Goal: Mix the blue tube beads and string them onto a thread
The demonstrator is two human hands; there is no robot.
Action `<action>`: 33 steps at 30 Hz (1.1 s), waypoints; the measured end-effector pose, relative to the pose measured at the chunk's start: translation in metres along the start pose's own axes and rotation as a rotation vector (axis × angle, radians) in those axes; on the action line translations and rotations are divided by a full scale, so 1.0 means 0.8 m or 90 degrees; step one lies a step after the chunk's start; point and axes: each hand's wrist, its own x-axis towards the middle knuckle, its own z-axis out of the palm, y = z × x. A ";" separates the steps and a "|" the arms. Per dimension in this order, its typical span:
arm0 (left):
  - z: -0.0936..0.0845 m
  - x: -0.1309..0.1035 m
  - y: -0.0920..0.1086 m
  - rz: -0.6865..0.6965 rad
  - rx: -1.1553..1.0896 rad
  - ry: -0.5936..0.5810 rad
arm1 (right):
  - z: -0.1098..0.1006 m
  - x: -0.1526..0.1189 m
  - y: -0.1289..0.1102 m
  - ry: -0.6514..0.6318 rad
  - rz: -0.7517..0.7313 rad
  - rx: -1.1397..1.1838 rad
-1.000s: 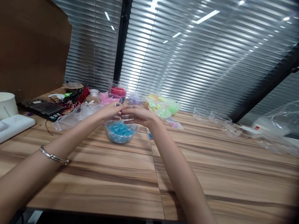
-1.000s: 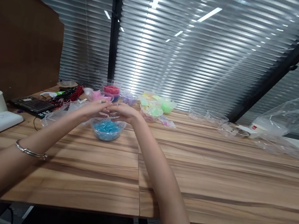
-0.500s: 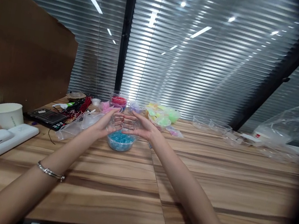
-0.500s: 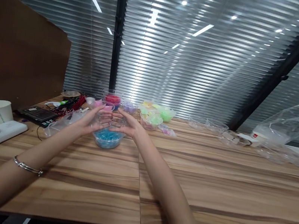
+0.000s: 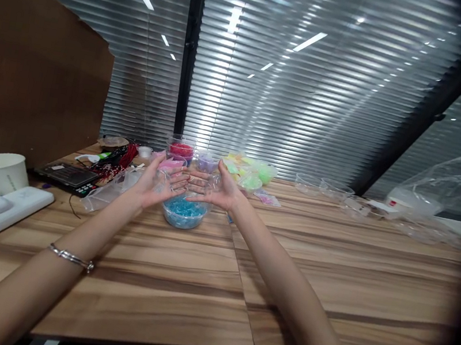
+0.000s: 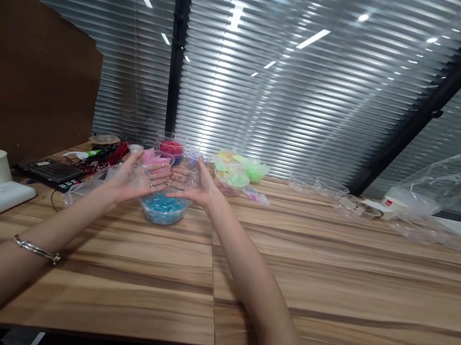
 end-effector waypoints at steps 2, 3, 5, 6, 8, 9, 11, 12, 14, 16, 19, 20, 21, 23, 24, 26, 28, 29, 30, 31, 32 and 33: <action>0.000 -0.002 0.000 -0.007 -0.013 -0.024 | -0.001 -0.001 -0.001 -0.008 0.006 0.002; 0.000 -0.003 0.001 -0.008 -0.015 -0.033 | -0.001 -0.001 -0.001 -0.014 0.009 0.001; 0.003 -0.005 0.000 -0.006 -0.011 -0.042 | -0.001 -0.001 -0.002 -0.015 0.013 -0.010; 0.005 -0.007 0.000 -0.003 -0.007 -0.042 | -0.001 -0.001 -0.002 -0.010 0.013 -0.018; 0.009 -0.009 0.000 0.008 0.002 -0.039 | -0.001 -0.002 -0.002 0.003 0.009 -0.032; 0.010 -0.010 -0.001 0.016 0.004 -0.035 | -0.001 -0.002 -0.002 0.008 0.006 -0.036; 0.013 -0.011 -0.001 0.036 0.004 -0.030 | -0.001 -0.002 -0.002 0.014 0.001 -0.041; 0.014 -0.011 -0.002 0.044 0.002 -0.030 | -0.001 -0.002 -0.002 0.013 0.000 -0.043; 0.013 -0.012 -0.003 0.058 -0.002 -0.035 | -0.002 -0.001 -0.001 0.001 0.000 -0.043; 0.011 -0.011 -0.004 0.067 -0.015 -0.046 | -0.003 0.001 -0.001 -0.015 -0.001 -0.042; 0.006 -0.010 -0.006 0.082 -0.064 -0.071 | -0.002 0.007 0.002 -0.018 -0.010 -0.051; 0.005 -0.009 -0.007 0.087 -0.085 -0.082 | -0.001 0.009 0.003 -0.015 -0.017 -0.056; 0.003 -0.008 -0.009 0.094 -0.105 -0.094 | 0.000 0.011 0.005 -0.011 -0.026 -0.060; 0.000 -0.006 -0.011 0.106 -0.134 -0.112 | 0.003 0.016 0.009 -0.006 -0.050 -0.072; -0.001 -0.005 -0.012 0.110 -0.142 -0.116 | 0.004 0.018 0.012 -0.005 -0.064 -0.081; -0.003 -0.003 -0.014 0.114 -0.148 -0.118 | 0.007 0.021 0.018 -0.006 -0.087 -0.100; -0.005 -0.002 -0.014 0.116 -0.145 -0.120 | 0.009 0.023 0.023 -0.005 -0.104 -0.117; -0.006 -0.001 -0.014 0.117 -0.142 -0.122 | 0.010 0.024 0.025 -0.002 -0.110 -0.123; -0.007 -0.001 -0.014 0.118 -0.139 -0.125 | 0.011 0.024 0.027 0.004 -0.117 -0.127; -0.007 0.000 -0.014 0.117 -0.138 -0.128 | 0.012 0.024 0.028 0.012 -0.123 -0.129; -0.008 0.000 -0.015 0.116 -0.138 -0.129 | 0.012 0.024 0.029 0.020 -0.129 -0.130; -0.009 0.001 -0.015 0.114 -0.139 -0.128 | 0.013 0.024 0.030 0.027 -0.132 -0.129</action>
